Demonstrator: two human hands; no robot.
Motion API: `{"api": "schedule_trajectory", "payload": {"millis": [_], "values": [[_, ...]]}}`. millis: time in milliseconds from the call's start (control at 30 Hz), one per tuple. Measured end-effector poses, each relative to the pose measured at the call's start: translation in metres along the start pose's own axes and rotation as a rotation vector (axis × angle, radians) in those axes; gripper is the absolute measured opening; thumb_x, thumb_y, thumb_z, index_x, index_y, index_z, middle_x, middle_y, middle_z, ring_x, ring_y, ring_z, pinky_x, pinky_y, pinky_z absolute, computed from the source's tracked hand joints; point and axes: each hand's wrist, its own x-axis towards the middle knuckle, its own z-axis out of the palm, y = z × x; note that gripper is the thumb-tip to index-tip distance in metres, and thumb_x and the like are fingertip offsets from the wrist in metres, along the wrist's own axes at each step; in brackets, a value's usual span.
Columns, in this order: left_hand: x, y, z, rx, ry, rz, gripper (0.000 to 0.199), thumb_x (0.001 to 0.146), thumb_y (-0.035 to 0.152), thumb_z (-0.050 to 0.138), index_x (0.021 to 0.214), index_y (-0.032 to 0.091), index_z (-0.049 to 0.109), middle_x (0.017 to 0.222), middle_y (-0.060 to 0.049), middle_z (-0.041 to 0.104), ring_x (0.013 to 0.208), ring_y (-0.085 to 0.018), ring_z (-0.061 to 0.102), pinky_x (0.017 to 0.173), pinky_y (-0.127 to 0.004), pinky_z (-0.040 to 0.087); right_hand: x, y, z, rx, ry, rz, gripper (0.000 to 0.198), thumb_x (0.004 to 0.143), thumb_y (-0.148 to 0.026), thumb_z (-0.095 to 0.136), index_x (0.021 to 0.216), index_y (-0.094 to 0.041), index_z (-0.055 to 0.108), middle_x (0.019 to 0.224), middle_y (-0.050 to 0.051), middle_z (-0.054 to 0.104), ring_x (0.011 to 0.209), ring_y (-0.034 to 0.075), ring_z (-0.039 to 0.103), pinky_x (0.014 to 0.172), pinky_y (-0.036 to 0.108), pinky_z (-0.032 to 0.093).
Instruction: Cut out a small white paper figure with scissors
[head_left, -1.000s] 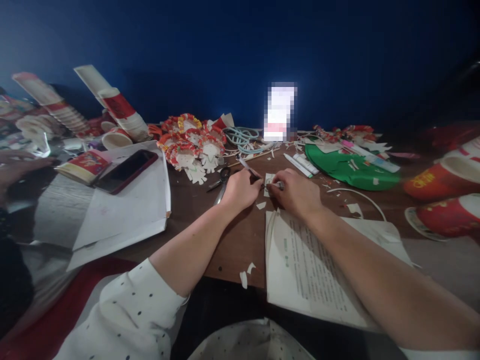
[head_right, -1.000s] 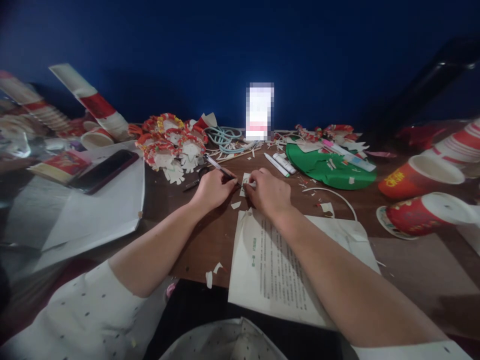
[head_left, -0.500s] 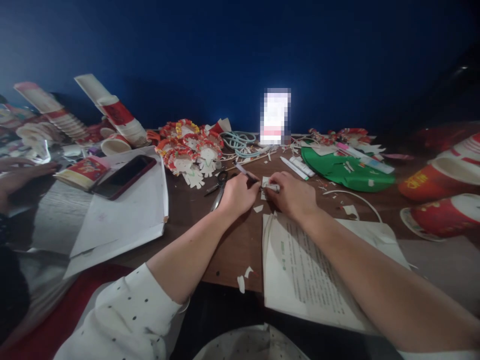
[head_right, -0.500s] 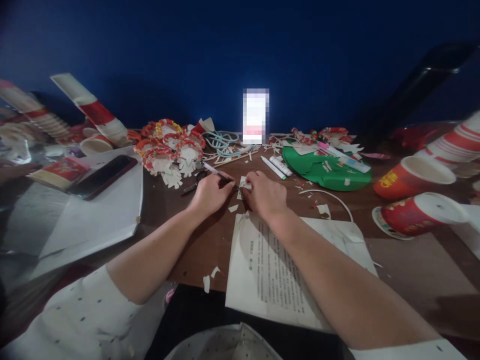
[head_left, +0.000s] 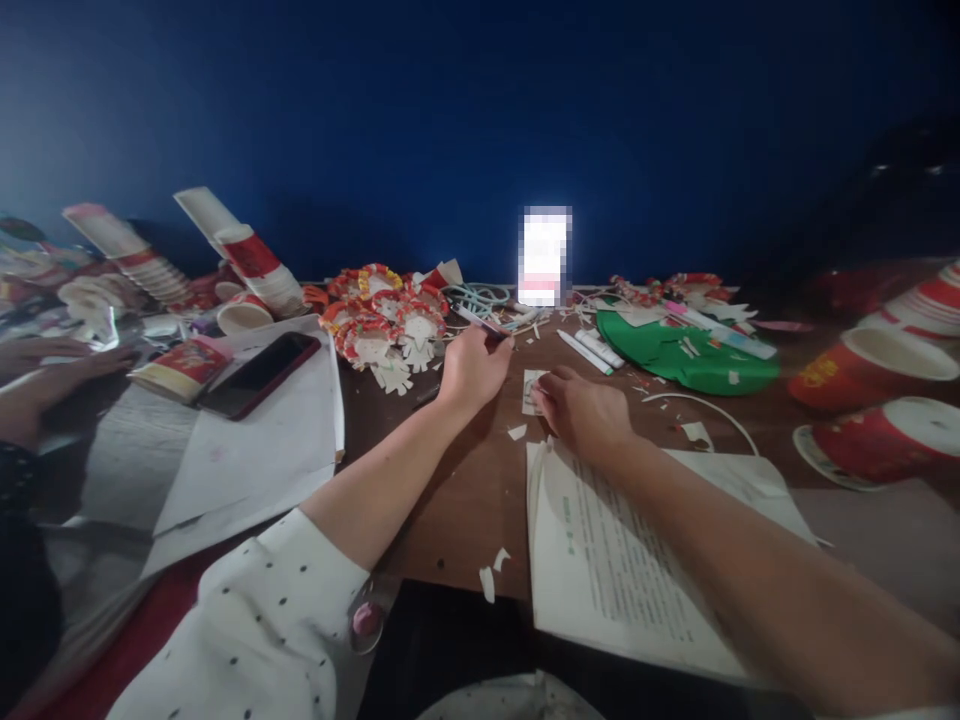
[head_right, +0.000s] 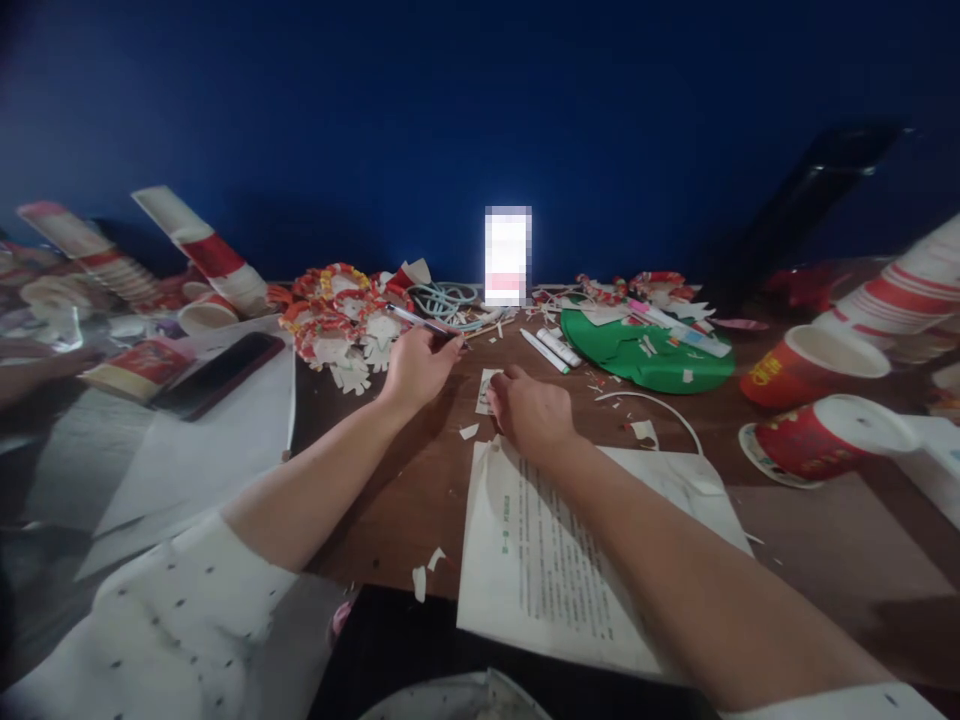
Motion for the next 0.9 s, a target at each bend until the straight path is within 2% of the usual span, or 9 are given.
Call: {"api": "schedule_trajectory", "payload": {"millis": [133,300,467,700,900], "values": [[0.004,0.002,0.015,-0.013,-0.040,-0.004,0.017,0.090,0.028,0.066,0.100,0.018,0.075,0.091,-0.008,0.079,0.092,-0.022,0.075,0.092,-0.034,0.055,-0.003,0.002,-0.002,0.025,0.003,-0.027,0.037,0.107,-0.040,0.037,0.115,-0.025,0.070,0.126,0.005,0.069,0.086,0.019,0.070,0.057,0.030,0.035],[-0.001,-0.008,0.028,-0.041,-0.037,-0.009,0.015,0.089,0.026,0.067,0.098,0.017,0.076,0.092,-0.007,0.080,0.090,-0.021,0.075,0.089,-0.031,0.055,-0.003,0.008,0.000,0.059,0.005,-0.073,0.032,0.105,-0.038,0.041,0.113,-0.026,0.070,0.117,0.003,0.071,0.091,0.020,0.070,0.058,0.030,0.034],[-0.002,-0.017,0.029,-0.076,-0.021,0.012,0.015,0.089,0.025,0.066,0.097,0.017,0.076,0.092,-0.006,0.080,0.088,-0.019,0.075,0.089,-0.030,0.055,-0.003,0.010,0.001,0.075,0.005,-0.099,0.034,0.105,-0.037,0.041,0.125,-0.031,0.068,0.120,0.003,0.071,0.092,0.020,0.070,0.060,0.030,0.035],[0.002,-0.022,0.031,-0.067,-0.026,0.003,0.015,0.090,0.026,0.066,0.098,0.018,0.076,0.093,-0.006,0.080,0.090,-0.019,0.075,0.089,-0.030,0.055,-0.006,0.011,-0.001,0.025,-0.048,-0.117,0.040,0.107,-0.039,0.037,0.127,-0.034,0.071,0.126,0.003,0.069,0.091,0.019,0.070,0.062,0.030,0.038],[0.002,-0.018,0.031,-0.008,-0.102,0.017,0.015,0.089,0.024,0.067,0.098,0.018,0.078,0.095,-0.006,0.080,0.092,-0.019,0.074,0.089,-0.028,0.055,-0.006,0.009,-0.004,-0.001,-0.070,-0.110,0.040,0.106,-0.038,0.037,0.126,-0.035,0.071,0.125,0.002,0.069,0.086,0.019,0.071,0.061,0.030,0.038]]}}
